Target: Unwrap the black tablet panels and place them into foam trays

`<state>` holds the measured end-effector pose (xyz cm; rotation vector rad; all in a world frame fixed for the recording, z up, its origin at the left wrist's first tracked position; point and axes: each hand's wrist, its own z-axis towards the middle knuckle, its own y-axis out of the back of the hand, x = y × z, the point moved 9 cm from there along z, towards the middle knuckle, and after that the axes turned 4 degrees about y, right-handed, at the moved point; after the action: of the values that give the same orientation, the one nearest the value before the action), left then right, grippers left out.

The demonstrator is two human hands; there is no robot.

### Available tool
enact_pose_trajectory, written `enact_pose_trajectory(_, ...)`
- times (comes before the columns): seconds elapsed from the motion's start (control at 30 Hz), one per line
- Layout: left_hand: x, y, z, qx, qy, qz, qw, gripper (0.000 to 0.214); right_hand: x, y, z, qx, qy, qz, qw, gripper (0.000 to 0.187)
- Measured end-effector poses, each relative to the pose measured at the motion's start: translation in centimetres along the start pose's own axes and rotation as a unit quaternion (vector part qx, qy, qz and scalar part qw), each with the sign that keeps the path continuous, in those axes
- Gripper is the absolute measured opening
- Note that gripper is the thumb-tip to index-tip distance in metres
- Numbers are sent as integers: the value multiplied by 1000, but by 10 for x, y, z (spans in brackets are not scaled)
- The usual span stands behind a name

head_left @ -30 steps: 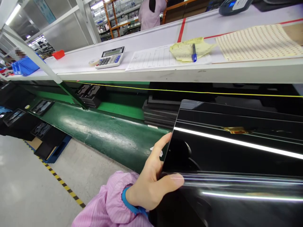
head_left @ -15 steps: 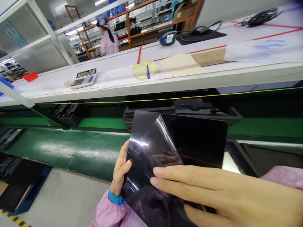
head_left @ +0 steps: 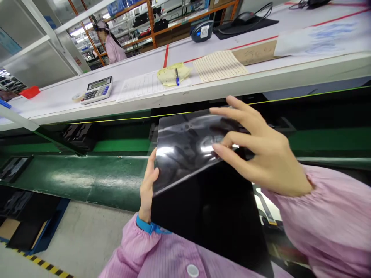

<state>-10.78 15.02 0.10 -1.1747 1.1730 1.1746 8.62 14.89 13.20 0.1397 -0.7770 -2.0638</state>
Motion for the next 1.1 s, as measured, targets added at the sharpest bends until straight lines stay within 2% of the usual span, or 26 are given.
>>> enact_pose_trajectory(0.1,6,-6,7,-9,71,-202,977,56,-30,-11,-10,-22,-104,57,993,33)
enact_pose_trajectory(0.23,13,-10,9,-20,118,-299,947,50,-47,-19,-16,-31,-168,125,977,30)
enact_pose_trajectory(0.43,17,-14,11,-19,133,-316,939,47,-57,-27,-19,-37,-206,175,962,30)
enact_pose_trajectory(0.67,-3,-29,9,-24,95,-317,943,47,-65,-21,-31,-68,-182,217,957,33)
enact_pose_trajectory(0.83,-10,-36,8,12,76,-288,955,44,-71,-14,-46,-97,-168,189,963,37)
enact_pose_trajectory(0.97,-8,-42,9,50,80,-298,950,48,-71,-15,-52,-60,-179,165,968,37)
enact_pose_trajectory(1.03,-4,-46,12,69,85,-304,946,51,-69,-11,-53,-65,-157,165,971,41)
enact_pose_trajectory(1.1,9,-52,18,93,101,-303,943,56,-74,-6,-59,-91,-142,211,963,47)
